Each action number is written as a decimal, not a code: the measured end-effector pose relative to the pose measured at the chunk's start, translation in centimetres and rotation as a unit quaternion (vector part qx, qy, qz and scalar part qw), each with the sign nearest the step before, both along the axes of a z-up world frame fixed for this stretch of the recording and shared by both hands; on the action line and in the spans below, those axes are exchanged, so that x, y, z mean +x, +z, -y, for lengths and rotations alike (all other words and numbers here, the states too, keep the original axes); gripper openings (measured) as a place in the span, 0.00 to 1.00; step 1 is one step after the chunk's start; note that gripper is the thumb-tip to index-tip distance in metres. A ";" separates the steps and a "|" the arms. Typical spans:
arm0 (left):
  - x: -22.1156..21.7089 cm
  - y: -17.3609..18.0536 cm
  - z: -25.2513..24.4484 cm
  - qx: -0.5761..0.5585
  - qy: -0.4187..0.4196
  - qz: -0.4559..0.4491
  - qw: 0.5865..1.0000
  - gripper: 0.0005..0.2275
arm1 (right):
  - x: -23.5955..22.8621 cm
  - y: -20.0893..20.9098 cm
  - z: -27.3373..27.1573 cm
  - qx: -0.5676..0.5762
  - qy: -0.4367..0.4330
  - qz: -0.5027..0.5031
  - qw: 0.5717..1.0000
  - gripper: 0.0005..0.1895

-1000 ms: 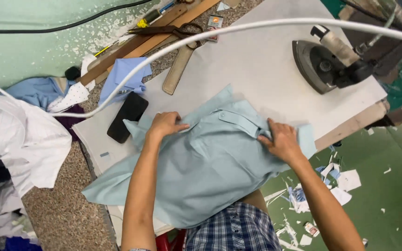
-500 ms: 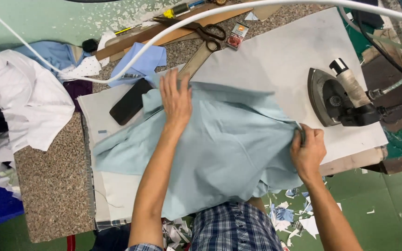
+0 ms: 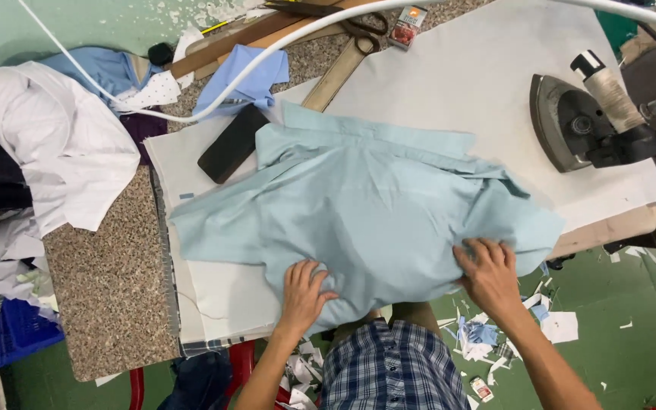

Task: The person irons a light blue shirt on a white ironing board using a steam iron. They repeatedly smooth the fabric with their hands, reposition the shirt, and iron different sections including the body and sleeves.

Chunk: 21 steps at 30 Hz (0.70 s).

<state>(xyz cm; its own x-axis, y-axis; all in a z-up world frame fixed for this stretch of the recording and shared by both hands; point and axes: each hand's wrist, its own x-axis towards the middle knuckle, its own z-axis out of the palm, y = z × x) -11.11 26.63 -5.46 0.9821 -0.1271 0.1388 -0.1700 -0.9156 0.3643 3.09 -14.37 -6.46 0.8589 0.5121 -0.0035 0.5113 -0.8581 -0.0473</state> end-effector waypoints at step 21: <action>5.8 8.2 9.9 -0.028 0.124 0.126 0.984 0.29 | 4.6 9.0 -4.6 0.235 0.173 0.128 0.948 0.31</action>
